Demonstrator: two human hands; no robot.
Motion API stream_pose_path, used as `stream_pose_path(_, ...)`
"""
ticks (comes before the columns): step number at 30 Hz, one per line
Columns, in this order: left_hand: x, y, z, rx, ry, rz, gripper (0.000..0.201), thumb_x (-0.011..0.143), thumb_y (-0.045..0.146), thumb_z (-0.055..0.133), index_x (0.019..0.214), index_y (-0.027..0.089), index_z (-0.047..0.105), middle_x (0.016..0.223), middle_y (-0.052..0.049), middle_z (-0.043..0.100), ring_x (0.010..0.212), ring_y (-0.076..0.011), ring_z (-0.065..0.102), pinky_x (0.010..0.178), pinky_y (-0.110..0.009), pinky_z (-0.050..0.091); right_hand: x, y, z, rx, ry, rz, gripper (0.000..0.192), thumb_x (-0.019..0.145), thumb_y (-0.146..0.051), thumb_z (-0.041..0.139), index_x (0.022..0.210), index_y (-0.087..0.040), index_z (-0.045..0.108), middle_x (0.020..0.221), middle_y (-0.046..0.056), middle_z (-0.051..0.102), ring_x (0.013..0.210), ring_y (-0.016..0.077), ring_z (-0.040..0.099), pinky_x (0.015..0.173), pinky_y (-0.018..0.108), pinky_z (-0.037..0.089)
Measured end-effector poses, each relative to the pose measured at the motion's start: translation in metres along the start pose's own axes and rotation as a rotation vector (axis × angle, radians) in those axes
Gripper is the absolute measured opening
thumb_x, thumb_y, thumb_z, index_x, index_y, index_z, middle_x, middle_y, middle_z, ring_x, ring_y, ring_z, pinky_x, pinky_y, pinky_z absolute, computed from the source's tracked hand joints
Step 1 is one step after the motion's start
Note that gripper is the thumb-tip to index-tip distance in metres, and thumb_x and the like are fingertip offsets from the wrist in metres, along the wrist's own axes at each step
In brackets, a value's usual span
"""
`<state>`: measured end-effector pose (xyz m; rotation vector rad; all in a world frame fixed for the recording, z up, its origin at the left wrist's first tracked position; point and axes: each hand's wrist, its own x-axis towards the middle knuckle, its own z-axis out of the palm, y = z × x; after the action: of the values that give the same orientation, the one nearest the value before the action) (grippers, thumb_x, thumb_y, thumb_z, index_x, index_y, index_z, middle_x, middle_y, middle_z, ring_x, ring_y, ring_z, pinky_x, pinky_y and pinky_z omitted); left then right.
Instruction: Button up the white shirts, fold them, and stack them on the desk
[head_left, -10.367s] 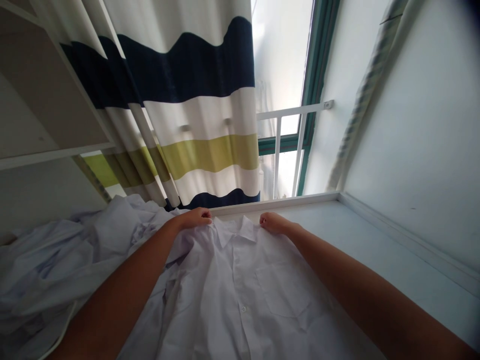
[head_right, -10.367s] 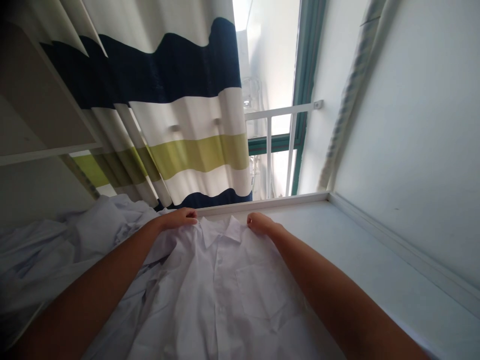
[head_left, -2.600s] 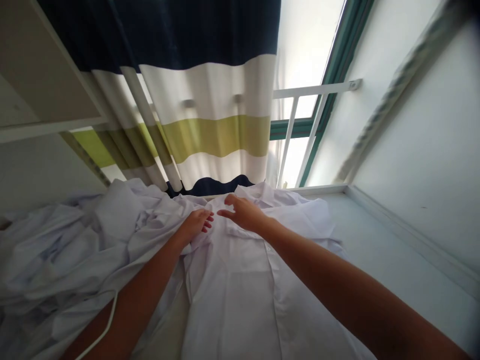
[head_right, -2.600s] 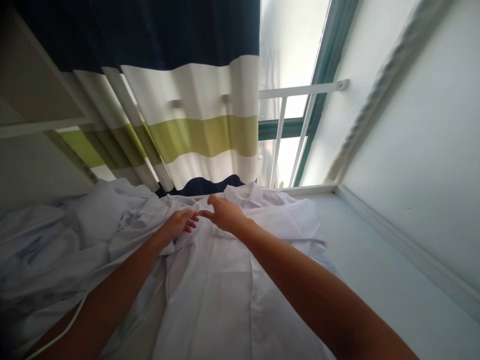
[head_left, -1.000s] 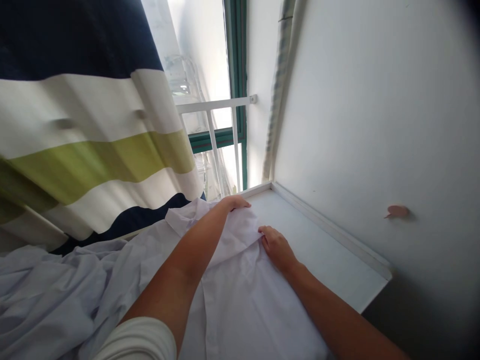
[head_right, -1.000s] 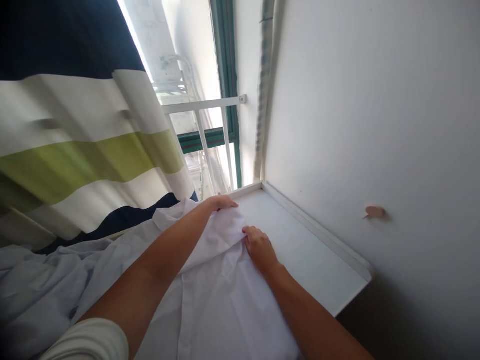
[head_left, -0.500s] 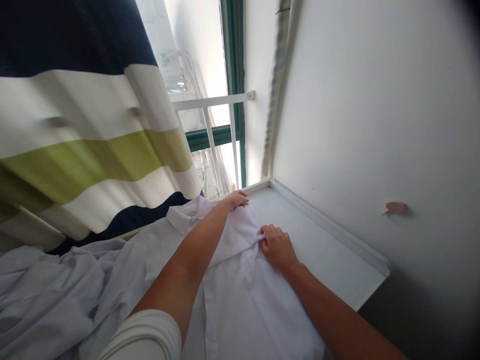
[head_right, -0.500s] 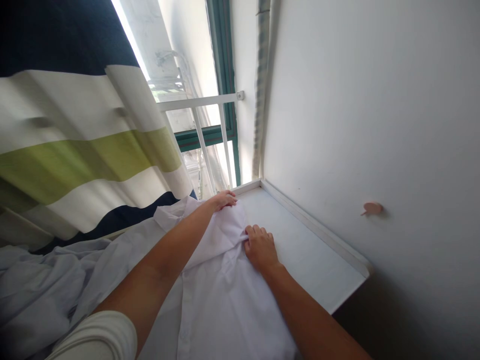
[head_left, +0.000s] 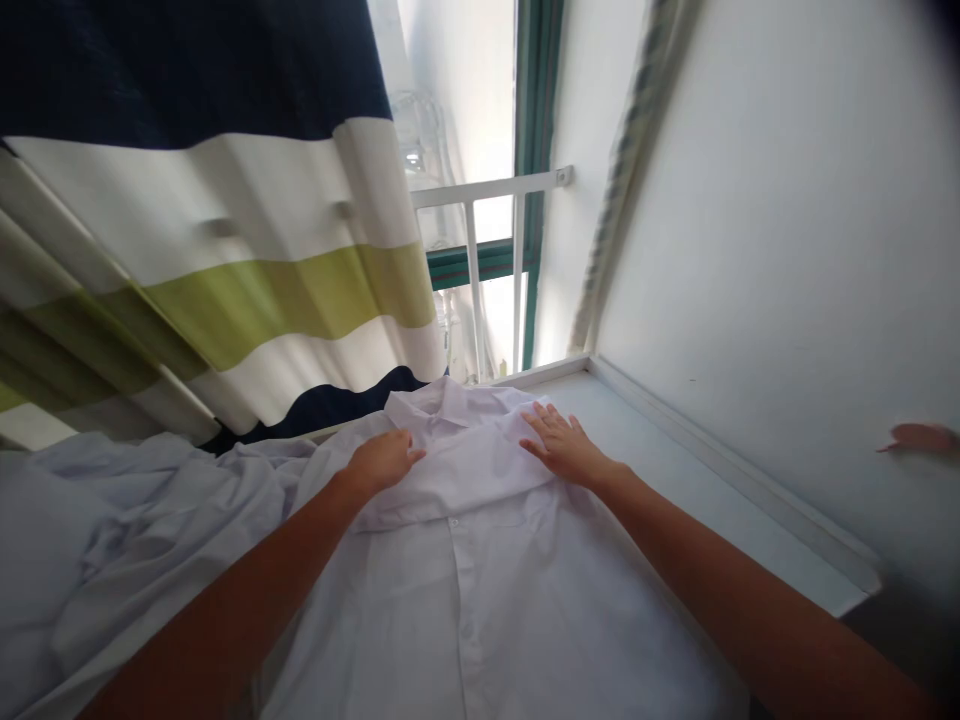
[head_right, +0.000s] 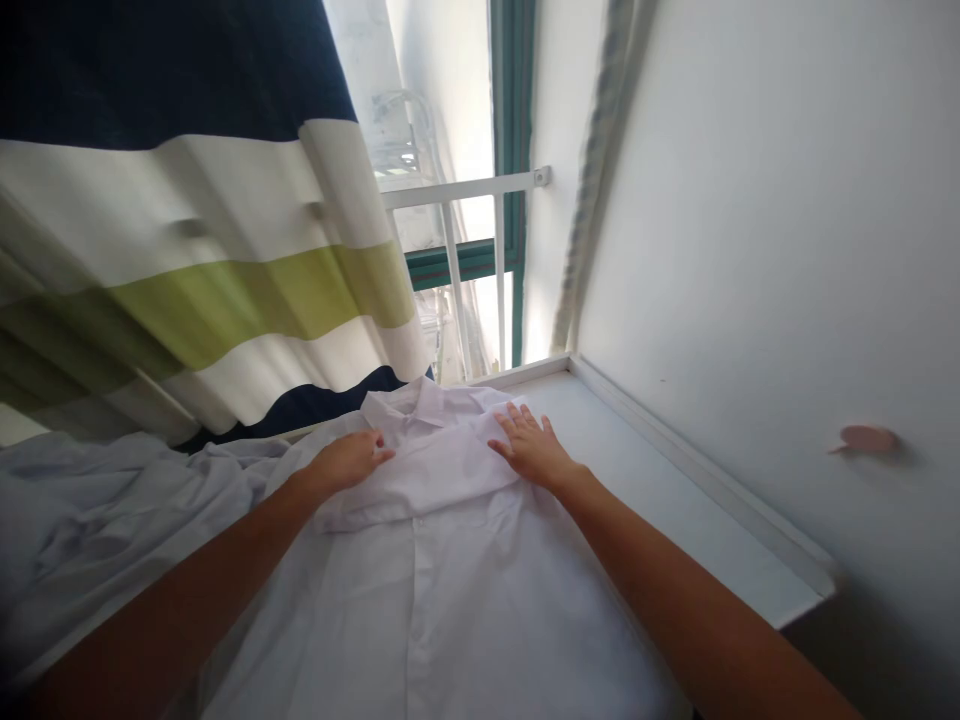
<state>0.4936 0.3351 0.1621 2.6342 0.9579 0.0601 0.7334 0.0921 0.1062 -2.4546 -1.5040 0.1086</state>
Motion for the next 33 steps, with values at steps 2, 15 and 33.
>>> stream_pose_path(2, -0.021, -0.037, -0.001, 0.055, -0.044, -0.082, 0.03, 0.078, 0.048, 0.068, 0.089, 0.021, 0.065, 0.097, -0.013, 0.073, 0.092, -0.0316, 0.066, 0.077, -0.035, 0.044, 0.014, -0.003, 0.01, -0.008, -0.076, 0.019, 0.073, 0.097, -0.068, 0.029, 0.159, -0.03, 0.023, 0.167, 0.01, 0.013, 0.153, 0.0352, 0.012, 0.117, 0.063, 0.017)
stream_pose_path(15, -0.024, -0.096, -0.02, 0.145, -0.017, -0.065, 0.008, 0.086, 0.03, 0.058, 0.084, 0.023, 0.061, 0.089, -0.005, 0.069, 0.086, -0.0241, 0.064, 0.074, -0.032, 0.042, 0.018, -0.005, 0.038, -0.094, -0.062, 0.009, 0.079, 0.094, -0.071, 0.033, 0.159, -0.03, 0.02, 0.168, 0.011, 0.008, 0.153, 0.039, 0.01, 0.116, 0.067, 0.014)
stream_pose_path(33, -0.132, -0.078, -0.003, 0.242, 0.235, 0.089, 0.043, 0.101, 0.04, 0.039, 0.135, 0.021, 0.056, 0.145, -0.012, 0.054, 0.135, -0.0279, 0.046, 0.112, -0.042, 0.032, 0.002, -0.059, 0.037, -0.179, 0.066, -0.202, 0.074, 0.098, -0.066, 0.028, 0.158, -0.024, 0.027, 0.167, 0.012, 0.013, 0.154, 0.0349, 0.008, 0.119, 0.065, 0.01)
